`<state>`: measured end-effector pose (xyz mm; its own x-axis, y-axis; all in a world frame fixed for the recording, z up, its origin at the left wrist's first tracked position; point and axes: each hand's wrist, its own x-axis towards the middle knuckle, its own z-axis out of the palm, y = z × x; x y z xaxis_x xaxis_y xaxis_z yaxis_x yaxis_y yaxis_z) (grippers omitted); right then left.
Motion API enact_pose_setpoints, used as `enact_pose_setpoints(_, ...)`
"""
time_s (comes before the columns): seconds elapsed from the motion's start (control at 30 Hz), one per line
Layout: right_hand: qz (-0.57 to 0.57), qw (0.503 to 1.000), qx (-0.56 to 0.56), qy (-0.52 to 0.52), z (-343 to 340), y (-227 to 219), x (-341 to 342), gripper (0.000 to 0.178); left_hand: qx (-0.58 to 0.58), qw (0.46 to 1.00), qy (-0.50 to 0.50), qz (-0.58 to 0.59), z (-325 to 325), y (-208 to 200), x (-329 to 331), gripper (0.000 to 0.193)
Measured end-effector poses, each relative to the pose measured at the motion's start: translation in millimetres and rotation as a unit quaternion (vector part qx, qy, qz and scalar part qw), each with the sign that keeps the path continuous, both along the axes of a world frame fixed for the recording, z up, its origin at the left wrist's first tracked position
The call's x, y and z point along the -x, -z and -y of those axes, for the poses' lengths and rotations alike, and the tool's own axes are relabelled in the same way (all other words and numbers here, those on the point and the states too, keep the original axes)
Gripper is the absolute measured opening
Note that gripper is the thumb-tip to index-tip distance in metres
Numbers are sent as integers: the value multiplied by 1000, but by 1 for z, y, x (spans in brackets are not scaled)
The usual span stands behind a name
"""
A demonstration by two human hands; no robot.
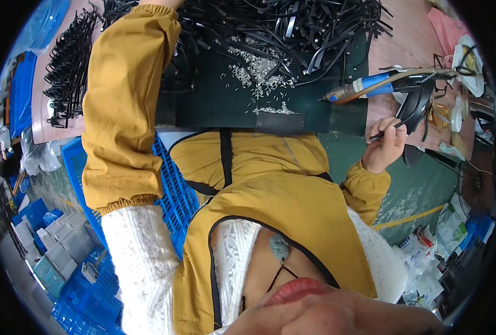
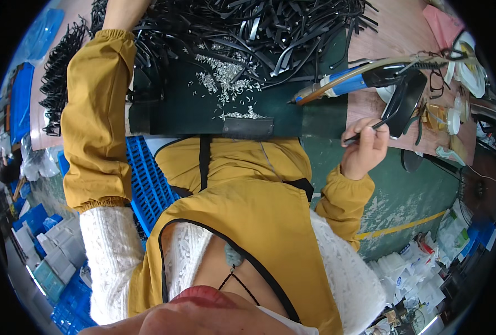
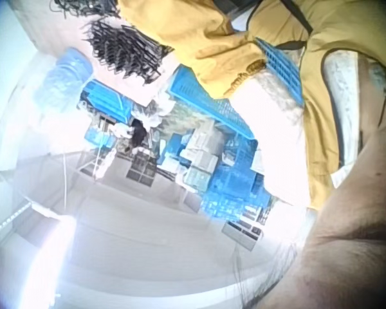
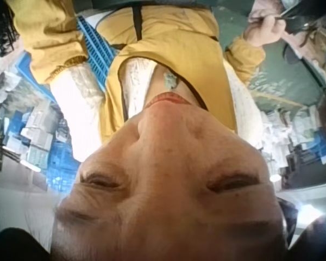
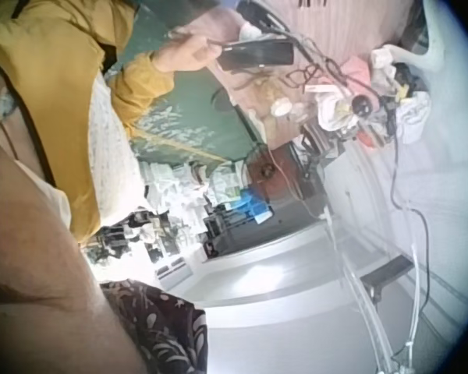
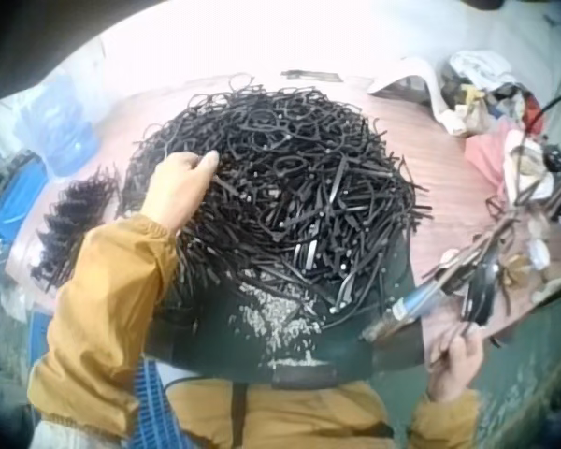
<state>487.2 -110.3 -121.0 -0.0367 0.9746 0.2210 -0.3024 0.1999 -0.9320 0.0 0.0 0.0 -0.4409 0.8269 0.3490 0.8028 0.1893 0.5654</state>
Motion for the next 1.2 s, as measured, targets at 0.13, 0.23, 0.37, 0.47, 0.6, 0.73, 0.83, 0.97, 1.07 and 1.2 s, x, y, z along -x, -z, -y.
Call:
enact_pose_setpoints(0.13,0,992,-100,-80,25,-14,55,12,-40,975,29,218,20,-19,-12,27)
enact_pose_setpoints(0.23,-14,988,-47,-146,48,-15,93,17,-145,913,125,361,54,-14,-31,23)
enact_pose_setpoints(0.37,-64,983,-25,-169,49,-11,111,16,-270,726,227,591,161,47,-121,57)
enact_pose_setpoints(0.47,46,977,47,-201,45,0,117,7,-170,626,172,742,178,74,-172,65)
enact_pose_setpoints(0.6,217,955,11,-203,41,2,118,15,-32,605,222,764,194,87,-195,70)
enact_pose_setpoints(0.73,260,942,27,-210,39,-5,115,15,-59,636,287,714,180,88,-184,66)
enact_pose_setpoints(0.83,114,967,102,-206,40,-10,116,21,-114,618,287,723,177,101,-193,52)
enact_pose_setpoints(0.97,269,941,13,-205,38,-4,122,10,-191,753,241,581,206,128,-197,36)
enact_pose_setpoints(1.07,181,973,84,-119,39,1,125,11,-180,787,211,550,247,147,-197,45)
enact_pose_setpoints(1.2,211,957,84,-181,48,5,129,13,-190,797,222,528,279,169,-199,54)
